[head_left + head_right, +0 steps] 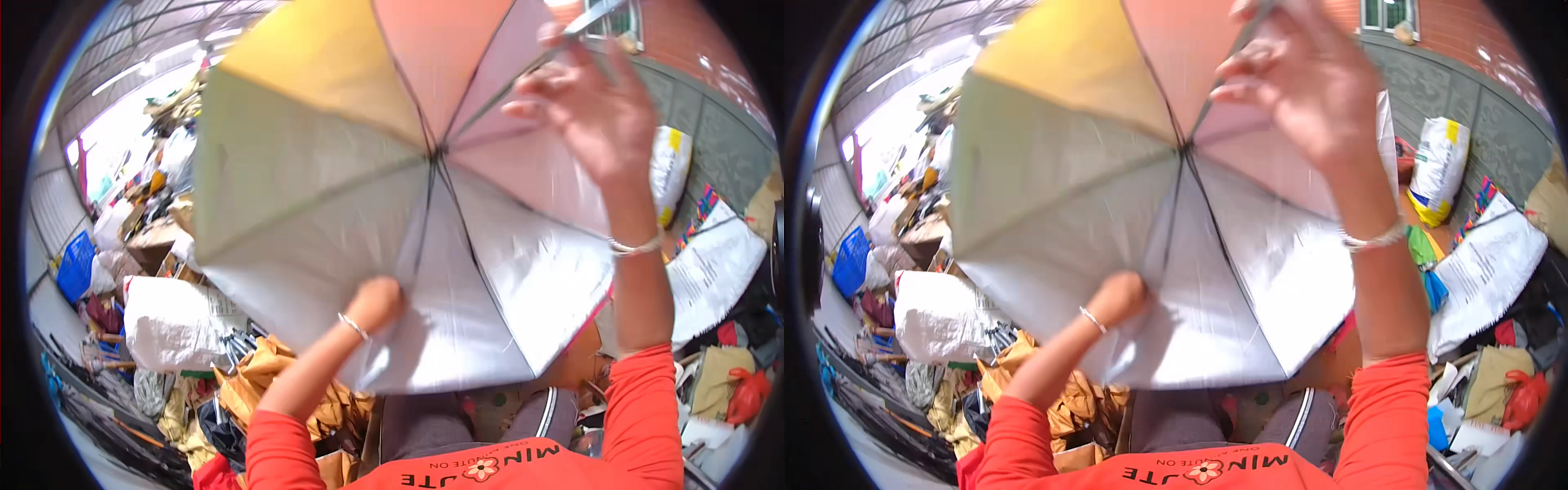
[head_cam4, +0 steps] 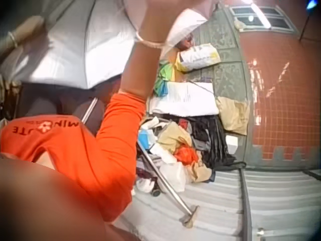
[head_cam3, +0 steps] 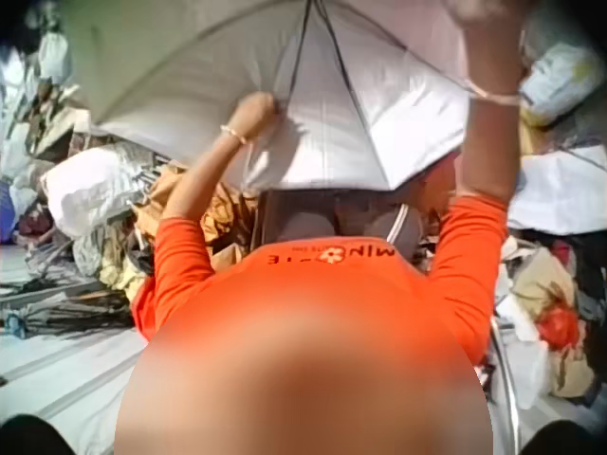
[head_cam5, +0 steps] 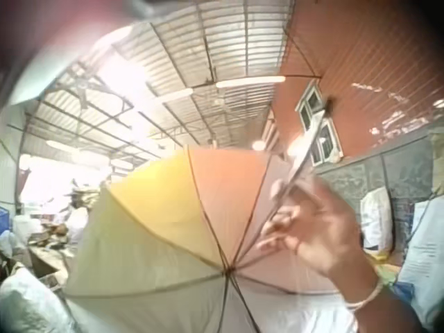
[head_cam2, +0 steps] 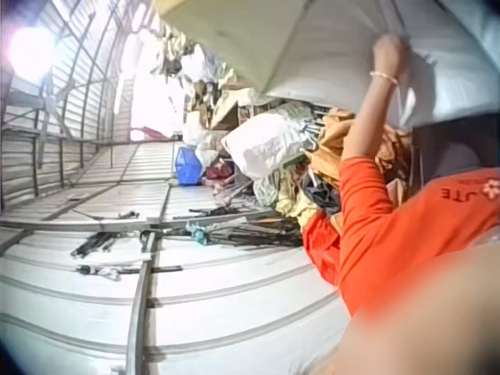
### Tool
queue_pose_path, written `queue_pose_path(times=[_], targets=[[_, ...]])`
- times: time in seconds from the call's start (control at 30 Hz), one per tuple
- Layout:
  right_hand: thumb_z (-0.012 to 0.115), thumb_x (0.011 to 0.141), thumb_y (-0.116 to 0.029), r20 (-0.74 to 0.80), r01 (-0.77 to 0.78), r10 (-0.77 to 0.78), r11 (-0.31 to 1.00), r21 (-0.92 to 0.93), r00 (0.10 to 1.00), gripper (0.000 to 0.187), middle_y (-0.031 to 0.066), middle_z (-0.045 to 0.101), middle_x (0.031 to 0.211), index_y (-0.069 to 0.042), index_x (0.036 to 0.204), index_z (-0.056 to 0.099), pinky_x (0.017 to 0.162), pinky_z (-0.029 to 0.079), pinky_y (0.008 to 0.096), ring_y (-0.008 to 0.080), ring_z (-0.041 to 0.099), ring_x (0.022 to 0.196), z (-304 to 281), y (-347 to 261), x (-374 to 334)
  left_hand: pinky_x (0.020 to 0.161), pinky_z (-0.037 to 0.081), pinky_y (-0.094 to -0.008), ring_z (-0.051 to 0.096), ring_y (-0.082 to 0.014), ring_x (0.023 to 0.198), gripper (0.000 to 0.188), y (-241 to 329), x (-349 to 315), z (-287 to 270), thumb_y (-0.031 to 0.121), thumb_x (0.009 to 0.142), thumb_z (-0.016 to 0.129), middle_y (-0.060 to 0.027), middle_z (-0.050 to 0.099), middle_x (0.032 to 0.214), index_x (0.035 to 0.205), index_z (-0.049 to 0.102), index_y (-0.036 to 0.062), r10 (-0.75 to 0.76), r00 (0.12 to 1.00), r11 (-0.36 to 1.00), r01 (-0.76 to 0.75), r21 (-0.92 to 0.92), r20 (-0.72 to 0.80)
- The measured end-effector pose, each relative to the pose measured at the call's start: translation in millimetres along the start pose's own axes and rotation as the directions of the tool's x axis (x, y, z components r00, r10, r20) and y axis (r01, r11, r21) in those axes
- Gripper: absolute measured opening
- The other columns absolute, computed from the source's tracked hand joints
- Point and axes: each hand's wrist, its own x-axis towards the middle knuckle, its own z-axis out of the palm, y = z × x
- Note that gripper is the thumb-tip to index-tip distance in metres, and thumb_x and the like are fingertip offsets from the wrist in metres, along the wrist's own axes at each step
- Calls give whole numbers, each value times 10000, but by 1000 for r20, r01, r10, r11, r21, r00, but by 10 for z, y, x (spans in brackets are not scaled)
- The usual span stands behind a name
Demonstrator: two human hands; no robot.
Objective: Assemble umbrella frames and attach fabric covers.
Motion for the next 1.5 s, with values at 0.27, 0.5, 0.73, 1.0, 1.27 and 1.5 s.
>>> queue_pose_path(times=[0.27,0.5,0.73,1.0,1.27,1.5], targets=[[549,783,-142,-609,-327,285,944,44,741,334,22,473,728,-94,1112,519,681,418,358,160,512,706,-554,811,-539,530,453,-424,544,-345,534,526,941,-406,1173,466,705,650,-196,589,647,686,619,-58,-8,938,980,76,-185,346],[510,776,-97,-633,-281,48,920,-273,773,438,21,465,742,-112,1195,384,595,427,274,118,496,677,-715,608,-1097,521,435,-477,552,-378,536,222,573,-447,1859,160,758,498,-199,579,646,628,590,5,-57,990,942,97,-322,131],[526,798,-126,-870,-505,-63,793,-342,489,265,18,480,639,-79,1049,459,487,413,224,99,454,492,-1219,-339,-3121,440,393,-371,492,-284,445,223,464,-391,1619,175,734,550,-160,536,539,610,597,-3,243,965,957,-223,-187,94],[493,841,-223,-475,-965,-851,-122,-231,222,158,0,515,731,-101,938,517,604,401,237,95,498,617,-116,-2911,-4564,477,417,-311,493,-176,489,229,818,-361,1275,187,761,601,-125,582,587,797,628,-37,-220,838,799,448,-401,499],[543,869,-230,-908,-926,-324,-348,-147,267,196,-44,608,871,-161,1045,592,596,406,234,91,502,655,-699,-2150,-5246,450,399,-243,480,-120,504,253,944,-325,1024,93,751,599,-59,573,638,980,612,-14,-87,872,861,309,-403,483],[529,740,-120,-853,-764,17,-454,459,-522,63,31,527,600,-81,784,551,500,372,334,203,440,516,-1203,-1065,-6195,462,388,-228,469,-112,520,267,890,-306,862,56,765,561,-52,568,654,1021,604,-5,-72,871,900,267,-345,486]])
